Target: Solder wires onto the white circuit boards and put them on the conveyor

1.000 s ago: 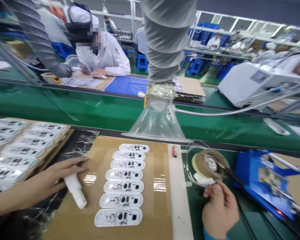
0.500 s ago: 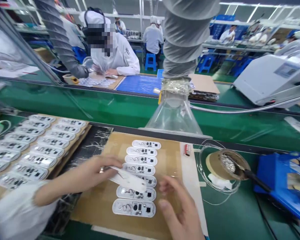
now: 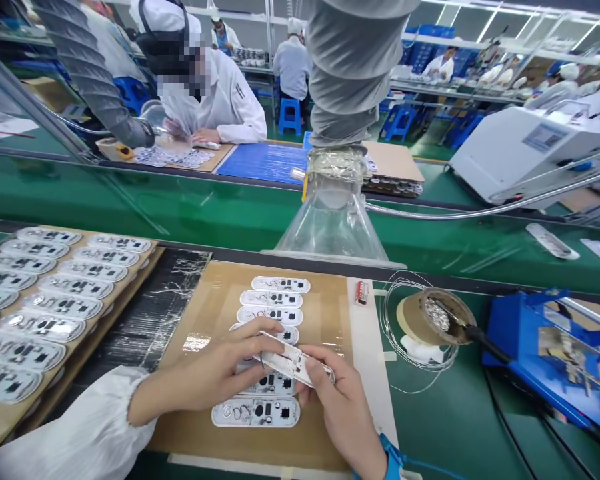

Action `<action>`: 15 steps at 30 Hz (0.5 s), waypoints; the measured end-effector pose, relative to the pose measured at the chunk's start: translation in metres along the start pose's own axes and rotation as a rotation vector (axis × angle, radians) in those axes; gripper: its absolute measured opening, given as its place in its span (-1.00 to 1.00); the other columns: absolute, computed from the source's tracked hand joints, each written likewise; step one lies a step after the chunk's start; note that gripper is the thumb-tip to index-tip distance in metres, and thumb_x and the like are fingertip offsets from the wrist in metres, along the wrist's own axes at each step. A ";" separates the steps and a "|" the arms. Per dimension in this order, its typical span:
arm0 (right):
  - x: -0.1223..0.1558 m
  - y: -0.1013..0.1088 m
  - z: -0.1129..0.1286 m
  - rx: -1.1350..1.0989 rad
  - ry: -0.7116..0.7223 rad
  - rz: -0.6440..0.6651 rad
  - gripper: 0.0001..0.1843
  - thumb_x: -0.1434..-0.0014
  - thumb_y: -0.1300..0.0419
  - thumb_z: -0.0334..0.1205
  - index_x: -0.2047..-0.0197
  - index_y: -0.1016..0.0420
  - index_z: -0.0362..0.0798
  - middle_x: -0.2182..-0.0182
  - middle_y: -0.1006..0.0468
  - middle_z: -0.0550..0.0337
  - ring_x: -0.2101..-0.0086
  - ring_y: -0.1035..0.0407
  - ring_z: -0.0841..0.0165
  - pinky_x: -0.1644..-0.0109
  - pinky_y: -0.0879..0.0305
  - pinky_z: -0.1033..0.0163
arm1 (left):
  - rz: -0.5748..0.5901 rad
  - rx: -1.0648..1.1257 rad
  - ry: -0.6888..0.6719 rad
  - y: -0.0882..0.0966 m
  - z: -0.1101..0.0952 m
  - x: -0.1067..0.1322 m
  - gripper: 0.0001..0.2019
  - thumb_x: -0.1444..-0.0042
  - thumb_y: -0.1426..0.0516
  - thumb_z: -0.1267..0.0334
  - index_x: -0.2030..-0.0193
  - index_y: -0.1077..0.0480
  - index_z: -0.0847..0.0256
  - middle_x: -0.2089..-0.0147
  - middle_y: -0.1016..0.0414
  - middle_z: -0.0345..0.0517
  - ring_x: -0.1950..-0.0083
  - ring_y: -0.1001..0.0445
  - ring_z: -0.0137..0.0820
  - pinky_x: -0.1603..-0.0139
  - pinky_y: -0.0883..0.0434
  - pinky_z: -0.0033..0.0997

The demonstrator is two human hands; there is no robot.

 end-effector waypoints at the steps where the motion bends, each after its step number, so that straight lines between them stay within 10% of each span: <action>1: 0.000 -0.001 -0.001 -0.001 -0.006 0.005 -0.41 -0.36 -0.34 0.30 -0.11 -0.70 -0.05 0.41 -0.64 0.13 0.41 -0.51 0.27 0.25 -0.46 0.16 | 0.000 -0.010 -0.010 -0.002 -0.002 -0.002 -0.72 -0.46 -0.18 0.24 -0.24 -0.54 -0.02 -0.41 -0.42 0.03 -0.33 -0.53 -0.12 -0.36 -0.48 -0.07; 10: 0.007 -0.004 -0.011 0.011 0.003 -0.008 -0.43 -0.34 -0.35 0.31 -0.07 -0.73 -0.02 0.42 -0.66 0.11 0.41 -0.53 0.24 0.27 -0.51 0.15 | 0.044 0.173 -0.017 -0.003 -0.002 -0.013 -0.87 -0.43 -0.17 0.27 0.12 -0.56 0.11 -0.06 -0.60 -0.04 -0.07 -0.59 -0.26 -0.16 -0.48 -0.21; 15: 0.013 0.034 -0.006 0.083 0.068 -0.337 -0.44 -0.23 -0.45 0.26 -0.08 -0.74 0.01 0.35 -0.68 0.11 0.32 -0.57 0.16 0.21 -0.57 0.09 | 0.083 0.278 0.063 0.008 0.001 -0.015 -0.84 -0.45 -0.15 0.21 0.17 -0.52 0.13 -0.03 -0.53 -0.04 0.01 -0.52 -0.27 -0.09 -0.48 -0.21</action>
Point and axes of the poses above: each hand's wrist, its own x-axis away from the middle knuckle, its own y-axis out of the back of the hand, z = x × y, the point moved 3 cm from there along -x, towards the middle knuckle
